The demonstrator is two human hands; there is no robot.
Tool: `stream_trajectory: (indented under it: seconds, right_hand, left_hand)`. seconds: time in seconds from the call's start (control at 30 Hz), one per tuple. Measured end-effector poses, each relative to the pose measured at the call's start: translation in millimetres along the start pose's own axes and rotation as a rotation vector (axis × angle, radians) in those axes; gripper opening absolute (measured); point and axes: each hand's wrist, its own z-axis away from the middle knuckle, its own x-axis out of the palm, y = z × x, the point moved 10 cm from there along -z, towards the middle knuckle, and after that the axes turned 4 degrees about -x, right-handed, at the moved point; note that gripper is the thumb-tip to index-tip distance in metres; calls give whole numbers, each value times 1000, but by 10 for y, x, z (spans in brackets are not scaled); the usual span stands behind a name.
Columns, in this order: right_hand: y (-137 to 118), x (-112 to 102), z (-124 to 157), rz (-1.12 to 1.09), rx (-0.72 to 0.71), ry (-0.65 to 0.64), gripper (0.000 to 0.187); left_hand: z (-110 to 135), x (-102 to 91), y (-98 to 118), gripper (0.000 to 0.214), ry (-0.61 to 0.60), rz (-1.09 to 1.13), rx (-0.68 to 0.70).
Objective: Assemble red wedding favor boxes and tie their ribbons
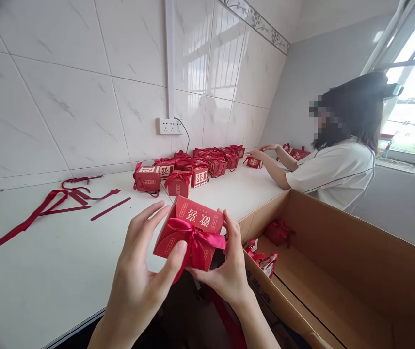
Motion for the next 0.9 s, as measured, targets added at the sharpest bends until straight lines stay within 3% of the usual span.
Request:
stream_trajectory:
  seconds: [0.13,0.37,0.7,0.9]
  right_hand:
    - [-123,-55,-32,80,-82,-2,105]
    - [-126,-97,-2,44,-91,-4,99]
    - [-128,-162,59,13,-77,14,100]
    - [-177,-196,48,-54,-74,20,101]
  left_hand:
    - [-10,-71,135,13,98,-2,106]
    - [316,-12,533,17,128,-86,379]
    - [441,64,583,19,85,-35,416]
    - [474,36,618,19,119,-29,420]
